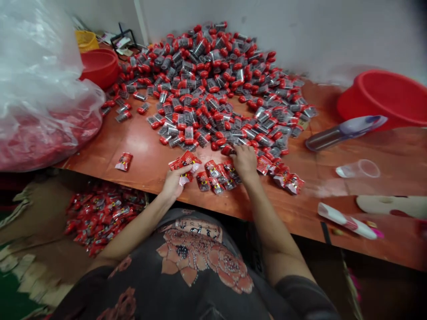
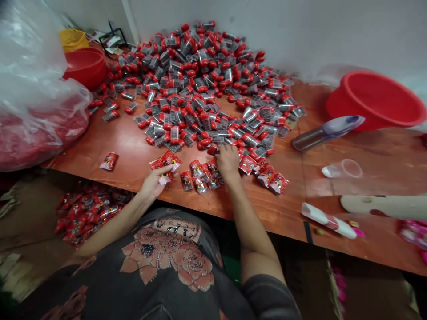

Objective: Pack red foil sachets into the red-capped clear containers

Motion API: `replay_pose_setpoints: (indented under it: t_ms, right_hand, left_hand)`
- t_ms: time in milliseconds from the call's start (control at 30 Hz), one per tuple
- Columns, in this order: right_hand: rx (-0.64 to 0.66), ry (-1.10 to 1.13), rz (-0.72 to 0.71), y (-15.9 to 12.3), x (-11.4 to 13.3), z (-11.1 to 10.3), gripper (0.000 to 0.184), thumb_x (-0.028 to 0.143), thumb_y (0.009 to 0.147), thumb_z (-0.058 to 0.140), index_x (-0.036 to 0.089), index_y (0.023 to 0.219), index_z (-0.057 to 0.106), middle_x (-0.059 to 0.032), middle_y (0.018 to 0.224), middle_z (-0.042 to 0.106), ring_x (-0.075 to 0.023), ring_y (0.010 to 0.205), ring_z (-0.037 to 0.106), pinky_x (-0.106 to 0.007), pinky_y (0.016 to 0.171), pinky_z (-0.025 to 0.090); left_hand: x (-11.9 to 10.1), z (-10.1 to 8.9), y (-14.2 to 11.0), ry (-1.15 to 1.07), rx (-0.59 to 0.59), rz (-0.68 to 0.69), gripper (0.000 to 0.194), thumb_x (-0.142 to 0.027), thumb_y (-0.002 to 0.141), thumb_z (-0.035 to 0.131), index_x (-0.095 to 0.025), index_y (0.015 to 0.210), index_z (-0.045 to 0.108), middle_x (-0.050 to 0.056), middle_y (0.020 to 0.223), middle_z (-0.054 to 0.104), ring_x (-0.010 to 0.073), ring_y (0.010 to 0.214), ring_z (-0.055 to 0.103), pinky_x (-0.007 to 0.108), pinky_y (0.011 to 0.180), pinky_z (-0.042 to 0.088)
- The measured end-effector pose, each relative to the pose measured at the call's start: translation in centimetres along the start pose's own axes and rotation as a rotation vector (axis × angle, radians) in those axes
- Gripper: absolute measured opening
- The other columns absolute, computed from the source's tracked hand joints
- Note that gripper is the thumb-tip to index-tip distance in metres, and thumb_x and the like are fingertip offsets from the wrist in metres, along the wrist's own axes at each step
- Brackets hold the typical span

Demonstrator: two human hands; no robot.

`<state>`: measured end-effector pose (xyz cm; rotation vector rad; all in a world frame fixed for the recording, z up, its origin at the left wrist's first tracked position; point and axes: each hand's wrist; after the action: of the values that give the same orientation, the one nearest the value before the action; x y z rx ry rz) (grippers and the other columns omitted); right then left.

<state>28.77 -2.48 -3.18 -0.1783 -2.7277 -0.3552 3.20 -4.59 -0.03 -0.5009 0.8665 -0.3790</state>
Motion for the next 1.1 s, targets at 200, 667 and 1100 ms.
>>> replay_pose_setpoints:
  t_ms: [200, 667, 1100]
  right_hand:
    - [-0.095, 0.244, 0.019, -2.5, 1.8, -0.4, 0.020, 0.025, 0.088, 0.059, 0.019, 0.104, 0.069, -0.0125, 0.108, 0.066, -0.0286, 0.100, 0.060, -0.048, 0.089, 0.049]
    - [-0.016, 1.120, 0.312, -9.6, 11.8, -0.9, 0.025, 0.037, 0.083, 0.068, 0.027, 0.106, 0.065, -0.0024, 0.100, 0.071, -0.0192, 0.088, 0.066, -0.039, 0.083, 0.055]
    - [0.049, 1.177, 0.387, -9.8, 12.0, -0.5, 0.030, 0.039, 0.079, 0.071, 0.025, 0.105, 0.068, -0.0004, 0.087, 0.069, -0.0132, 0.067, 0.060, -0.029, 0.057, 0.053]
  left_hand:
    - [-0.1, -0.4, 0.3, -0.022, -0.022, -0.016, 0.012, -0.006, 0.067, 0.077, -0.012, 0.075, 0.070, 0.005, 0.074, 0.072, 0.0126, 0.061, 0.065, 0.028, 0.062, 0.056]
    - [0.3, 0.4, -0.4, -0.074, 0.017, -0.047, 0.012, -0.010, 0.070, 0.077, -0.017, 0.077, 0.071, 0.005, 0.076, 0.072, 0.0156, 0.067, 0.065, 0.031, 0.066, 0.056]
    - [0.7, 0.7, -1.2, -0.043, 0.012, 0.070, 0.025, -0.013, 0.060, 0.084, -0.016, 0.082, 0.073, 0.003, 0.081, 0.076, 0.0143, 0.069, 0.068, 0.027, 0.068, 0.054]
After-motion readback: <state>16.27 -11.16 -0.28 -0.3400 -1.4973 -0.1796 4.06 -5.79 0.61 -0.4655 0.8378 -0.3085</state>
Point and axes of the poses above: each hand's wrist, its own y-axis towards the middle knuckle, its own z-axis out of the palm, x = y × z
